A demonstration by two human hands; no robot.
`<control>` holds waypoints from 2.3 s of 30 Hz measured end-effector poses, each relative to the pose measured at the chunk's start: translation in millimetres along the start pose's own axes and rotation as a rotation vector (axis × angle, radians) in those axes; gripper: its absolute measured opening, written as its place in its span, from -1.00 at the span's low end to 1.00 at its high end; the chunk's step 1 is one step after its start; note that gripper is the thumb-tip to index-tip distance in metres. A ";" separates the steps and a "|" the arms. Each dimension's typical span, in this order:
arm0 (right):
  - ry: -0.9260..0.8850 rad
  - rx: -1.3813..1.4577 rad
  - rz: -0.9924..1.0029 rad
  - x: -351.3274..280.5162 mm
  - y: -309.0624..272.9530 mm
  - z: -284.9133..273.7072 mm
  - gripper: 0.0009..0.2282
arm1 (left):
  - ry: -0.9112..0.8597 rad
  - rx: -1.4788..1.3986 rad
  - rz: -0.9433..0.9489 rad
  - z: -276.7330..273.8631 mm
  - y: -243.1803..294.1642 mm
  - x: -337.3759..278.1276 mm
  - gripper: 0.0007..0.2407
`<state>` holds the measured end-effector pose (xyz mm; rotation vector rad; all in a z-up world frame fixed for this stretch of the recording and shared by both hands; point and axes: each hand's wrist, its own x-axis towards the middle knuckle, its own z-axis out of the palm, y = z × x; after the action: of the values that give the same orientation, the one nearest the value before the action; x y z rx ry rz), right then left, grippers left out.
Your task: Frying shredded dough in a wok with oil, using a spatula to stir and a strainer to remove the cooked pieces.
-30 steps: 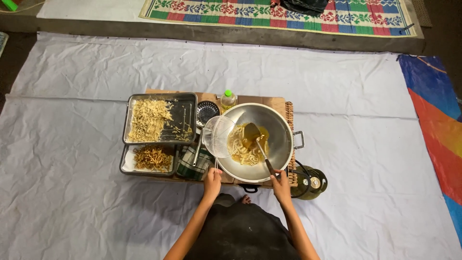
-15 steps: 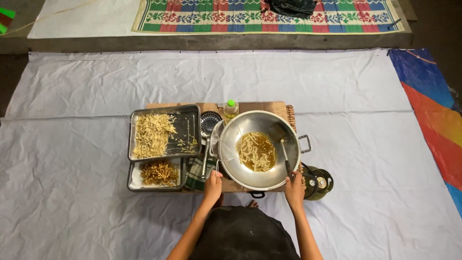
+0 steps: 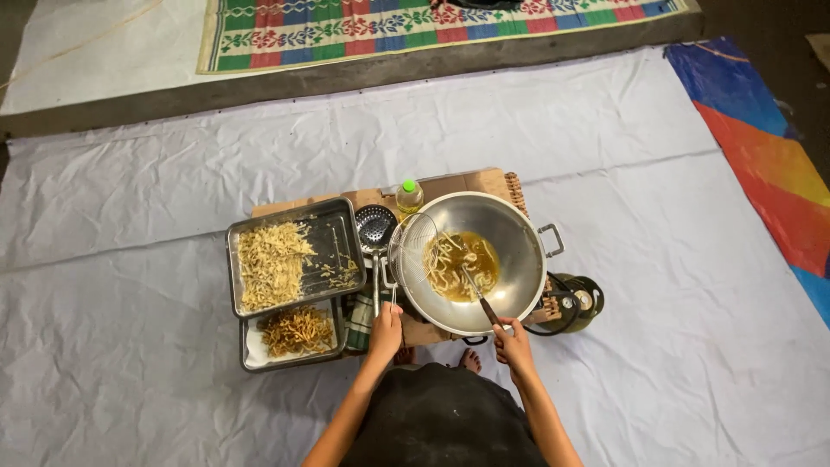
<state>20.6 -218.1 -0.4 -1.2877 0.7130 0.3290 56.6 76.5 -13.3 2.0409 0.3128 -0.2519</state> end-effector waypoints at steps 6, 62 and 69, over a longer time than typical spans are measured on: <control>0.100 -0.188 -0.243 4.8 13.0 -3.0 -0.76 | -0.052 0.029 -0.010 -11.8 3.3 13.3 -0.81; 0.362 -0.710 -0.091 -33.8 1.9 23.8 -0.75 | -0.191 0.070 0.088 -62.2 29.5 -2.0 -0.82; 0.405 -0.822 -0.023 -44.2 -30.9 34.2 -0.74 | -0.169 0.081 0.089 -60.7 24.4 1.2 -0.83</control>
<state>16.3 -187.0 55.1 -2.1814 0.9459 0.3618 68.4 119.2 34.8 2.0917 0.1082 -0.3851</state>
